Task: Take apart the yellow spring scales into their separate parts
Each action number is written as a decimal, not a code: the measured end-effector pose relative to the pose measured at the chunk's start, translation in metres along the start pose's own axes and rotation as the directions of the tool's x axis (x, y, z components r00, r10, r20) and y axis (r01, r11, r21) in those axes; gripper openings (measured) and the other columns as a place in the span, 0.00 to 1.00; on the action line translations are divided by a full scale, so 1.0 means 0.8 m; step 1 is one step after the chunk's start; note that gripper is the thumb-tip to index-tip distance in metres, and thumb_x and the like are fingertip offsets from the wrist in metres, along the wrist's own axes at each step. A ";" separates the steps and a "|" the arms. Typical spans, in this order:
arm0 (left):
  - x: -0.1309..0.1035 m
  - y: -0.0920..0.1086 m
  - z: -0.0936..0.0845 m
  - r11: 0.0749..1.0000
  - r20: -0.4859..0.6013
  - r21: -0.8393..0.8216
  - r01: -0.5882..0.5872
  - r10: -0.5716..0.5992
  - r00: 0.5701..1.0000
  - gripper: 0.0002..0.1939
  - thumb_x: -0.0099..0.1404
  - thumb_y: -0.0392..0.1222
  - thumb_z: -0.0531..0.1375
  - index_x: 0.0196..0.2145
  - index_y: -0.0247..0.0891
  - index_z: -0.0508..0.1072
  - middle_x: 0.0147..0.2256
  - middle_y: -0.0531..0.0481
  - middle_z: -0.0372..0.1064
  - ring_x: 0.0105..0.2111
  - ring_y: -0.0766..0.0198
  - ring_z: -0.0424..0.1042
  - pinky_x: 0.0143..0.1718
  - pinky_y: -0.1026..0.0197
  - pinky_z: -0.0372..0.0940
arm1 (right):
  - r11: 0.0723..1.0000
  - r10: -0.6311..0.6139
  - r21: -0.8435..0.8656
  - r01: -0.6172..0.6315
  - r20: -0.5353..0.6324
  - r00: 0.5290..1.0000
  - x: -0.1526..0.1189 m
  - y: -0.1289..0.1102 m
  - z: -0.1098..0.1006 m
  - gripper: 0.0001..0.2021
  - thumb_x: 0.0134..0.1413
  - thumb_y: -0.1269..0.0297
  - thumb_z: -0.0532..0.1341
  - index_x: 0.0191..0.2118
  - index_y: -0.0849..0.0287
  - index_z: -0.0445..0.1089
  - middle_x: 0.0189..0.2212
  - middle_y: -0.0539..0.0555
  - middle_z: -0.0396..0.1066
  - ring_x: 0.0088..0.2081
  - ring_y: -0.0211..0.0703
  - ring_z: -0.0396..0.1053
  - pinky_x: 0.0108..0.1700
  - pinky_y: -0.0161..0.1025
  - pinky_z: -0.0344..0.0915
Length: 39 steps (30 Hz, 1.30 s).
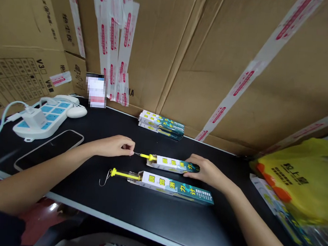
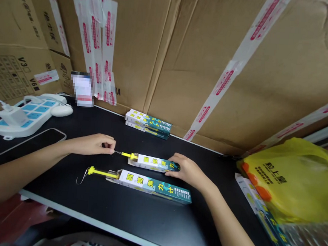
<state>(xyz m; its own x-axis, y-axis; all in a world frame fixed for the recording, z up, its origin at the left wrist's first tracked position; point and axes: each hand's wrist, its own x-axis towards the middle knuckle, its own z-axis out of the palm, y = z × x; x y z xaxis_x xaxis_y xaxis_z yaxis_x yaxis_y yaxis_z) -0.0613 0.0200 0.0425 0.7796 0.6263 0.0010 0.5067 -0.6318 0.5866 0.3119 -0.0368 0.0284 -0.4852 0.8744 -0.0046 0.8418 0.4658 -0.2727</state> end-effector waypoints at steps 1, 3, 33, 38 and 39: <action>-0.005 -0.006 -0.003 1.000 -0.022 0.019 0.016 -0.015 1.000 0.13 0.64 0.47 0.53 0.26 0.36 0.66 0.30 0.54 0.64 0.31 0.68 0.65 0.32 0.67 0.56 | 1.000 0.019 -0.004 -0.019 -0.002 1.000 -0.008 0.014 -0.001 0.20 0.49 0.47 0.61 0.40 0.59 0.70 0.37 0.56 0.68 0.38 0.47 0.68 0.40 0.41 0.65; -0.016 -0.019 -0.008 0.995 -0.079 0.073 0.072 -0.067 0.995 0.14 0.64 0.47 0.52 0.25 0.36 0.65 0.30 0.54 0.63 0.30 0.68 0.64 0.32 0.67 0.56 | 0.998 0.062 -0.013 -0.062 -0.028 0.998 -0.023 0.039 -0.004 0.20 0.49 0.48 0.62 0.40 0.60 0.70 0.37 0.57 0.68 0.39 0.48 0.68 0.41 0.42 0.65; -0.037 0.011 0.054 0.885 -0.227 0.459 0.079 0.031 0.973 0.19 0.61 0.59 0.55 0.41 0.43 0.70 0.52 0.46 0.59 0.52 0.51 0.60 0.50 0.48 0.58 | 0.993 -0.025 -0.114 0.021 -0.032 0.999 -0.025 -0.109 0.011 0.30 0.56 0.46 0.53 0.59 0.57 0.54 0.49 0.63 0.65 0.49 0.57 0.64 0.50 0.52 0.61; -0.024 0.010 0.061 0.899 -0.229 0.433 0.062 0.044 0.972 0.19 0.62 0.59 0.54 0.42 0.44 0.72 0.51 0.46 0.58 0.50 0.52 0.60 0.48 0.49 0.59 | 0.996 0.020 -0.090 -0.019 0.017 1.000 -0.044 -0.126 0.022 0.53 0.37 0.33 0.59 0.66 0.52 0.39 0.53 0.64 0.59 0.50 0.62 0.62 0.48 0.55 0.62; -0.020 0.011 0.062 0.909 -0.223 0.414 0.054 0.044 0.974 0.19 0.62 0.58 0.54 0.41 0.44 0.72 0.50 0.45 0.58 0.49 0.52 0.60 0.47 0.50 0.59 | 0.994 0.035 -0.100 -0.032 0.019 0.999 -0.050 -0.126 0.024 0.52 0.37 0.34 0.61 0.66 0.49 0.40 0.55 0.63 0.58 0.50 0.62 0.61 0.48 0.55 0.62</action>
<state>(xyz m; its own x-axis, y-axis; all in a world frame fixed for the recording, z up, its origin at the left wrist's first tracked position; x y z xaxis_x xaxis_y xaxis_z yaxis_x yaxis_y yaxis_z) -0.0511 -0.0178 0.0075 0.6993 0.6842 0.2071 0.6551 -0.7293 0.1975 0.2418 -0.1215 0.0381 -0.4602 0.8872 -0.0321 0.8766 0.4484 -0.1750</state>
